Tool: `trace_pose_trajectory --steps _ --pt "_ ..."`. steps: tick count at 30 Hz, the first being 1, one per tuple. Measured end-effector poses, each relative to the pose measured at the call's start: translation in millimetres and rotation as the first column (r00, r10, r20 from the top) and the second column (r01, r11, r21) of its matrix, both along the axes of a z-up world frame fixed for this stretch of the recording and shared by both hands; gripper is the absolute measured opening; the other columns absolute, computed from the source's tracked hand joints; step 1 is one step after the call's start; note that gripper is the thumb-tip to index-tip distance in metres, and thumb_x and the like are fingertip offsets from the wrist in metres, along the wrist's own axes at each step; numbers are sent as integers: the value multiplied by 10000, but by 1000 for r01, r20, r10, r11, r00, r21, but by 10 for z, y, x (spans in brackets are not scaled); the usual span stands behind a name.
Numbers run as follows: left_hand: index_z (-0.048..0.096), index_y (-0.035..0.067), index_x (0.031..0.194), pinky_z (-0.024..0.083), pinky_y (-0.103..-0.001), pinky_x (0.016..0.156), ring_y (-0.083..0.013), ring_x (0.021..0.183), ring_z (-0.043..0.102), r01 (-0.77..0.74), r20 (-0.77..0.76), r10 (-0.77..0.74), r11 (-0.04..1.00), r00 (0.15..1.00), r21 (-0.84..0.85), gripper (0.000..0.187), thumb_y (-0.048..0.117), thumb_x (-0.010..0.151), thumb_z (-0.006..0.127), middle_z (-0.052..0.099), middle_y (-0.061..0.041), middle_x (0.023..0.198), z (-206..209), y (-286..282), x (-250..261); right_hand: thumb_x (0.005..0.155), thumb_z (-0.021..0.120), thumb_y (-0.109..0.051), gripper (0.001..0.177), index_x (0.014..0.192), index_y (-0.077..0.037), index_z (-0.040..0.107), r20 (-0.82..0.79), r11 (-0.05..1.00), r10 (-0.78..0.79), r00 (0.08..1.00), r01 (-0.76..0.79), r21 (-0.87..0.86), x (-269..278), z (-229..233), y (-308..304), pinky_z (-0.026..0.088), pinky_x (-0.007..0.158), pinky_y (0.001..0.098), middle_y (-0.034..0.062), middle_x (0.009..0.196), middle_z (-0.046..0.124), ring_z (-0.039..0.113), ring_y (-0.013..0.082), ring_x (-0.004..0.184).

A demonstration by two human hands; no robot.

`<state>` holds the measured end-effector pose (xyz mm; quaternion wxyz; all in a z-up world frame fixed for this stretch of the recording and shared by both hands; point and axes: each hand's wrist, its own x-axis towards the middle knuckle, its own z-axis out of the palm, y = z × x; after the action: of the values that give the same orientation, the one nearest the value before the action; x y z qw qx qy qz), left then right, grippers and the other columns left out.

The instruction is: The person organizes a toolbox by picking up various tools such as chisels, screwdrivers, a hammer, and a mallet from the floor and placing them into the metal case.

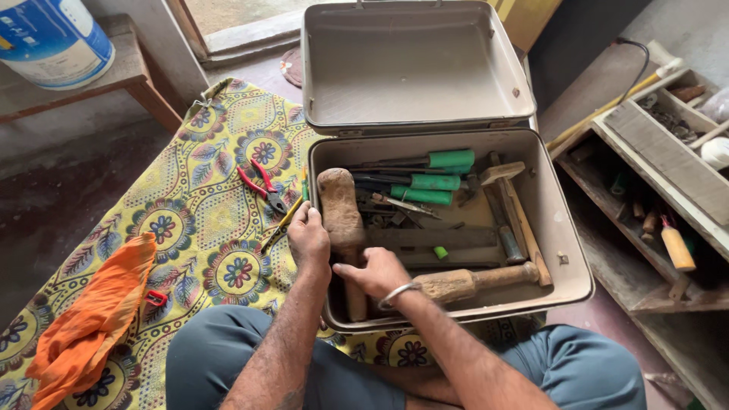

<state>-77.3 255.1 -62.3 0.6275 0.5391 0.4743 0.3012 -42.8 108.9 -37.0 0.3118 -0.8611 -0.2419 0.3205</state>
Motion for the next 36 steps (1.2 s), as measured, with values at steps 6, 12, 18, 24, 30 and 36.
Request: trace_pose_trajectory --steps 6,12,18,24,30,36 --pt "577 -13 1396 473 -373 1045 -260 1228 647 72 -99 -53 978 994 195 490 291 1013 550 671 -164 1345 72 -46 -83 858 780 -212 264 1005 -9 696 -486 759 -265 832 492 427 -32 -182 -110 520 576 322 40 800 722 643 132 635" --pt "534 20 1446 447 -422 1074 -318 1282 598 117 -226 -69 972 972 206 577 366 984 550 627 -183 1399 313 -123 -108 899 784 -306 307 1019 -37 700 146 897 -442 885 440 48 761 360 -1228 485 568 376 164 702 680 596 207 601" --pt "477 48 1493 427 -440 1074 -328 1293 567 144 -305 -90 977 948 158 607 364 979 544 583 -197 1415 317 -165 -98 824 796 -381 432 958 16 688 541 816 -537 647 560 141 1193 30 -2191 532 765 527 279 880 719 686 462 839" --pt "518 13 1462 431 -435 1093 -327 1292 593 156 -247 -90 952 965 264 597 361 980 563 625 -202 1397 299 -133 -129 865 762 -431 503 1066 21 671 645 787 -492 584 616 42 1322 -238 -2413 526 875 564 320 1028 707 668 505 992" --pt "505 40 1482 440 -431 1092 -321 1282 605 166 -277 -108 966 955 198 610 367 971 562 639 -201 1371 299 -141 -121 837 756 -414 535 1168 1 688 635 786 -444 633 615 -63 1314 -17 -2477 529 922 553 309 1090 709 667 490 1059" --pt "493 14 1486 427 -452 1102 -350 1298 578 174 -321 -84 949 943 263 642 380 966 583 596 -226 1415 220 -130 -97 849 762 -404 572 1282 -43 664 605 723 -481 635 677 -135 1379 89 -2343 529 940 549 287 1188 694 650 478 1123"
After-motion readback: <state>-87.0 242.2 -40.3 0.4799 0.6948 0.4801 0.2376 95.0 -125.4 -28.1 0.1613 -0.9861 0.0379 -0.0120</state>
